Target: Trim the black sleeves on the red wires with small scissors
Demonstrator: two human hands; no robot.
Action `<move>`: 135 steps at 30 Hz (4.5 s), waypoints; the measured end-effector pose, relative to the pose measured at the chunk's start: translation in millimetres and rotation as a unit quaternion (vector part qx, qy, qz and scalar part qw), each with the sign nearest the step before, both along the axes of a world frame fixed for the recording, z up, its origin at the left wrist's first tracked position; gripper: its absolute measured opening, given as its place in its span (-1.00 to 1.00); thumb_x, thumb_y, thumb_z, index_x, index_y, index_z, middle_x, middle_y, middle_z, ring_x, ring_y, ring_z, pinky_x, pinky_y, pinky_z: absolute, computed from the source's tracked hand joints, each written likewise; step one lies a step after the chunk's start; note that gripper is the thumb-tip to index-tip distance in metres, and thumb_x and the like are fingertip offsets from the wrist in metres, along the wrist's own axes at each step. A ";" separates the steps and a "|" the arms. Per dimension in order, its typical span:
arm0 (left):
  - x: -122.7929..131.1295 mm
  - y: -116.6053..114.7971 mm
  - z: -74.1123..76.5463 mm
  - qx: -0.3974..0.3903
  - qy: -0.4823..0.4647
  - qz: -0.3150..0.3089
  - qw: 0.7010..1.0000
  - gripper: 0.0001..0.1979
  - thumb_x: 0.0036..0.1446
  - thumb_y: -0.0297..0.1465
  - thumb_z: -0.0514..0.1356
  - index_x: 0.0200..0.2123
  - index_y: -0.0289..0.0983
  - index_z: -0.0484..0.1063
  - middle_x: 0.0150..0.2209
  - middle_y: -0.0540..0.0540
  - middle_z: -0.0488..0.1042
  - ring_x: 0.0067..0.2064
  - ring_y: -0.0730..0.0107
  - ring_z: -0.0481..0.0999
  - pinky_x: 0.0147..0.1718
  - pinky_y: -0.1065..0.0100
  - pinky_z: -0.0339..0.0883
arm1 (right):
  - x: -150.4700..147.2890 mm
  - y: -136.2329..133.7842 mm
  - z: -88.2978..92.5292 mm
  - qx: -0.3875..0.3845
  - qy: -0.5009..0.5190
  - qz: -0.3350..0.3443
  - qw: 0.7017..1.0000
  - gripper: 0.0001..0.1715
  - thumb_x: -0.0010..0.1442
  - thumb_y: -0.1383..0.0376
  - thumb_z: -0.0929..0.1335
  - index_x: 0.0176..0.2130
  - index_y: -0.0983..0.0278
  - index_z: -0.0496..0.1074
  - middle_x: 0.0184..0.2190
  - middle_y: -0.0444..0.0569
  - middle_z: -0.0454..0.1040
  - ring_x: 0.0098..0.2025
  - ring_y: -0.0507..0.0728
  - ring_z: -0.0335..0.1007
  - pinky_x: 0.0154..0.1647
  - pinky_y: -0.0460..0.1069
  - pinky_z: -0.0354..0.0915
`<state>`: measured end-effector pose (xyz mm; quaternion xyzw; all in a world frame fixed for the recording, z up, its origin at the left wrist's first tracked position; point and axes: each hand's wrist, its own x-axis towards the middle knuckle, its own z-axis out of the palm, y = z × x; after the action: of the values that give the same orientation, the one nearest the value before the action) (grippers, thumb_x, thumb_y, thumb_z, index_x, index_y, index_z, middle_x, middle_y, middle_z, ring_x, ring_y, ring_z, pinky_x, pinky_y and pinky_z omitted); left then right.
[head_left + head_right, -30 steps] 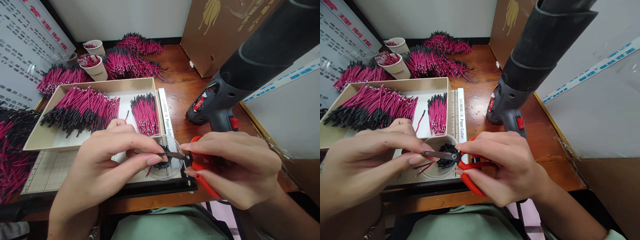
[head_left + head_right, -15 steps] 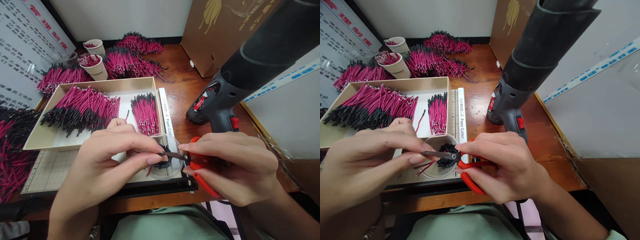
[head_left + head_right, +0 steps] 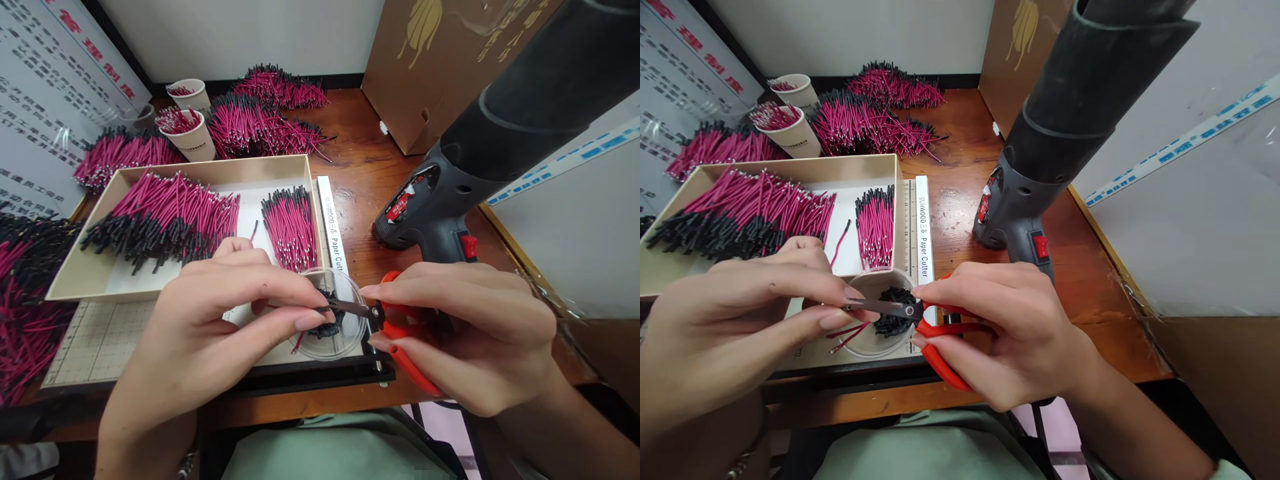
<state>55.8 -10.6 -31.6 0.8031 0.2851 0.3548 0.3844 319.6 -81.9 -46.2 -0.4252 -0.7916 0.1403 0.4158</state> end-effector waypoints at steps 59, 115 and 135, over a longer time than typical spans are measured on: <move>2.2 2.6 0.2 0.033 0.005 0.002 0.999 -0.83 0.46 -0.48 0.38 -0.17 -0.06 0.68 -0.35 0.18 0.71 -0.41 0.44 0.49 -0.25 0.14 0.31 | 1.0 -1.6 1.1 -0.002 -0.008 0.008 1.000 -0.68 0.33 0.45 0.47 0.05 0.21 0.57 -0.36 -0.17 0.61 -0.43 0.02 0.48 -0.48 -0.06 0.34; 0.7 0.2 -1.3 0.020 0.007 0.013 1.000 -0.85 0.46 -0.44 0.39 -0.17 -0.04 0.68 -0.35 0.19 0.71 -0.37 0.41 0.50 -0.23 0.12 0.34 | 1.7 1.2 -1.2 -0.006 -0.005 0.028 1.000 -0.71 0.39 0.43 0.47 0.09 0.24 0.58 -0.35 -0.13 0.64 -0.43 0.04 0.50 -0.49 -0.06 0.35; 3.4 -3.6 -3.6 0.047 -0.008 0.032 0.998 -0.85 0.55 -0.26 0.35 -0.18 -0.04 0.66 -0.35 0.21 0.69 -0.39 0.41 0.51 -0.25 0.07 0.31 | 0.6 0.3 -5.0 0.011 -0.003 0.017 1.000 -0.76 0.41 0.45 0.45 0.06 0.31 0.58 -0.38 -0.15 0.59 -0.40 0.00 0.43 -0.44 -0.07 0.31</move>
<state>59.2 -14.2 -35.2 0.8079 0.2910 0.3861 0.3370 320.1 -81.6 -51.2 -0.4079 -0.8012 0.1373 0.4158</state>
